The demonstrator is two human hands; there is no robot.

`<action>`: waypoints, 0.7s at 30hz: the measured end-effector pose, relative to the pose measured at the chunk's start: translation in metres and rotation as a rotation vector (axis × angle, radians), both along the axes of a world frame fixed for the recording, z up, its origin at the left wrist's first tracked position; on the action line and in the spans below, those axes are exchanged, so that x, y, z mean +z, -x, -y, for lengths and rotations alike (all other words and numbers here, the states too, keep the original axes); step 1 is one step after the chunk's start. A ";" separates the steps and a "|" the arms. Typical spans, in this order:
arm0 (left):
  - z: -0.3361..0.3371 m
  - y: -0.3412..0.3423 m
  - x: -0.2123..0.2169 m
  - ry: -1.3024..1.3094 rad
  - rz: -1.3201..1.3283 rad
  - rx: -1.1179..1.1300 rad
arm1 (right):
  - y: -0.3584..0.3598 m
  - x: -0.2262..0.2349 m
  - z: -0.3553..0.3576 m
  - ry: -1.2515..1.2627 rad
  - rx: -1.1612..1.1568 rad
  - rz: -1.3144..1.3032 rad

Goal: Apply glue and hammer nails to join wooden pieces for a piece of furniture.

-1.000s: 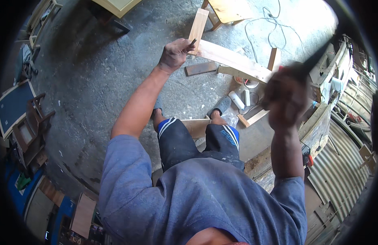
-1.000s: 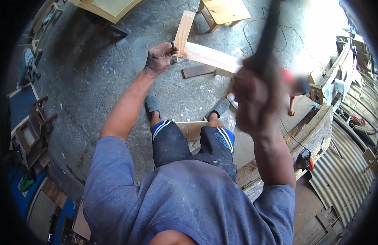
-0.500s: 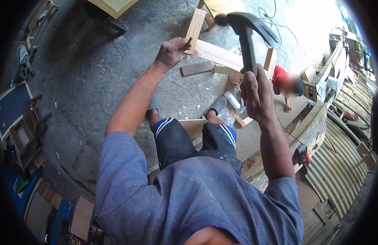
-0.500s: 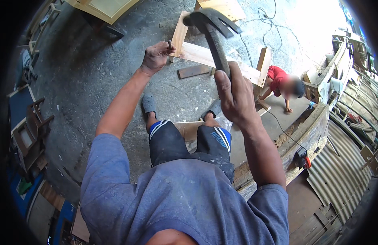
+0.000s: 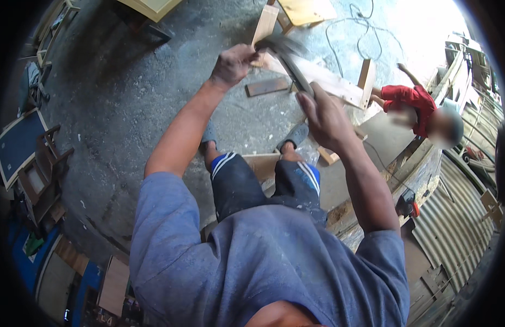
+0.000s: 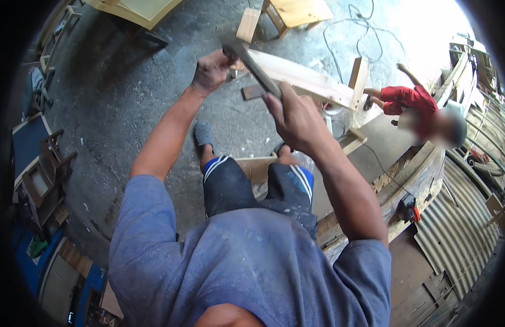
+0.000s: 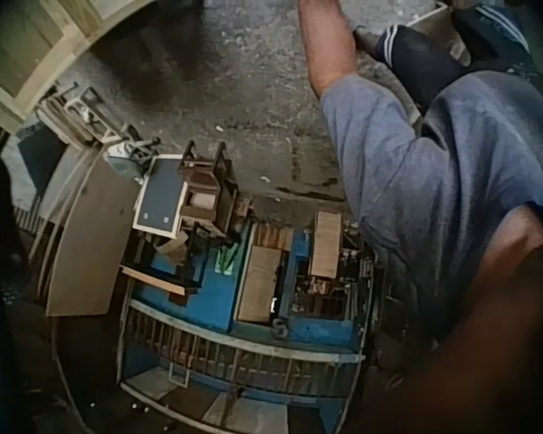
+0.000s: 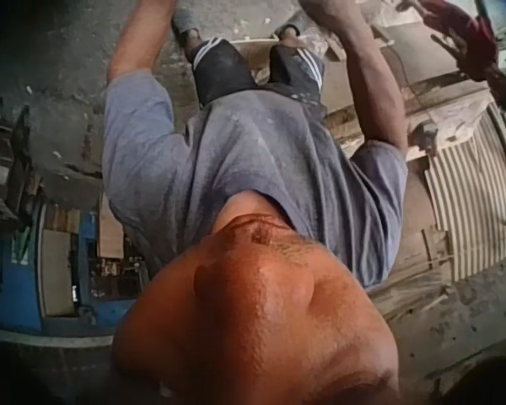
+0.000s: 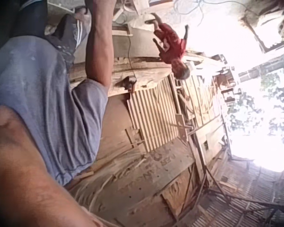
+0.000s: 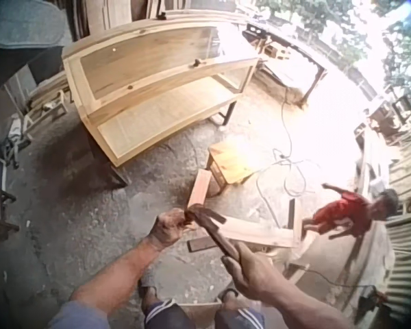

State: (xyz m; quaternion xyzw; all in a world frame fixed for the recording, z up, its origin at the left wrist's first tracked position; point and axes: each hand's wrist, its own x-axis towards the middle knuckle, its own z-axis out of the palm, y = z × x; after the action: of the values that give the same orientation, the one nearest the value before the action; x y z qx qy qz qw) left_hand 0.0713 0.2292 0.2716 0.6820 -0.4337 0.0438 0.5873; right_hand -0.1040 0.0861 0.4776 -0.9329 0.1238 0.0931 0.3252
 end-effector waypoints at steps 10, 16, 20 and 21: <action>0.029 0.050 0.042 0.014 -0.305 0.187 | 0.014 -0.135 0.085 -0.537 -0.628 0.140; 0.078 0.133 0.031 -0.194 -0.637 -0.100 | 0.024 -0.173 0.104 -0.625 -0.608 0.371; 0.095 0.147 0.019 -0.170 -0.567 -0.114 | 0.006 -0.166 0.119 -0.334 -0.555 0.431; 0.098 0.145 0.017 -0.204 -0.612 -0.127 | -0.001 -0.163 0.126 -0.163 -0.496 0.348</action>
State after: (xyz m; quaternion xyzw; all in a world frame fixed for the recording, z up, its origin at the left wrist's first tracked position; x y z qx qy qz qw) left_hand -0.0740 0.1313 0.2887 0.6903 -0.2809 -0.2439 0.6206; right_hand -0.1033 -0.0403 0.3145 -0.8471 0.2823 -0.1404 0.4279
